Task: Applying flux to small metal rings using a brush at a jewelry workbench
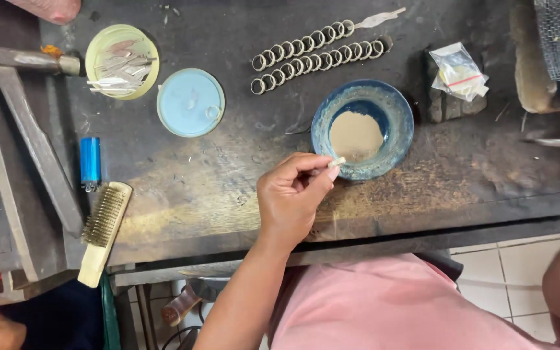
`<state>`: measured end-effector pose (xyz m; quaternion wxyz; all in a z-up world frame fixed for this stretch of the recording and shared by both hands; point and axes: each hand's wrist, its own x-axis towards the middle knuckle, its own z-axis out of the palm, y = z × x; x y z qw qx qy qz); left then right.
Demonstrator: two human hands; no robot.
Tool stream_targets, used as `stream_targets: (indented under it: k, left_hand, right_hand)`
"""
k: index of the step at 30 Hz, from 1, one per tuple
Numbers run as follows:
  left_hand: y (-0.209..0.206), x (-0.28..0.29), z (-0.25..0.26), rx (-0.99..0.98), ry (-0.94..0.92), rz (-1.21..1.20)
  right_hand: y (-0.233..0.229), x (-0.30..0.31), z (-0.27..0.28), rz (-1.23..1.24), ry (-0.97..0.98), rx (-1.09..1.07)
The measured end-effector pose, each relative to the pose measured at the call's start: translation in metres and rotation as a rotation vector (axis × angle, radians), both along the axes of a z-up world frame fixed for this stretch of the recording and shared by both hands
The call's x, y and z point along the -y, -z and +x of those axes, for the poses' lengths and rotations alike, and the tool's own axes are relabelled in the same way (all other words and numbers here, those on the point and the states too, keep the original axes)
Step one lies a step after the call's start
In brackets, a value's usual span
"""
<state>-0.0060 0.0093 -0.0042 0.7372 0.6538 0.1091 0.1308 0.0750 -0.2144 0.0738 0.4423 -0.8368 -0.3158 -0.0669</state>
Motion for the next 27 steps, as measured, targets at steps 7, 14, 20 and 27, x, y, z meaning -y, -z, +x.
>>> stream_targets:
  k: [7, 14, 20, 27]
  left_hand:
    - [-0.003, 0.000, -0.004, 0.051, -0.001, 0.185]
    - [-0.002, 0.001, -0.007, 0.080, 0.032, 0.200]
    - [-0.011, 0.000, -0.005, 0.041, 0.034, 0.200]
    - [-0.019, 0.001, 0.000, 0.055, 0.024, 0.275]
  right_hand:
    - [0.036, -0.013, -0.034, 0.491, 0.159, -0.173]
    - [0.041, -0.014, -0.057, 0.510, 0.263, -0.296]
    - [0.043, -0.010, -0.053, 0.592, 0.393, -0.500]
    - [0.040, -0.018, -0.038, 0.585, 0.387, -0.531]
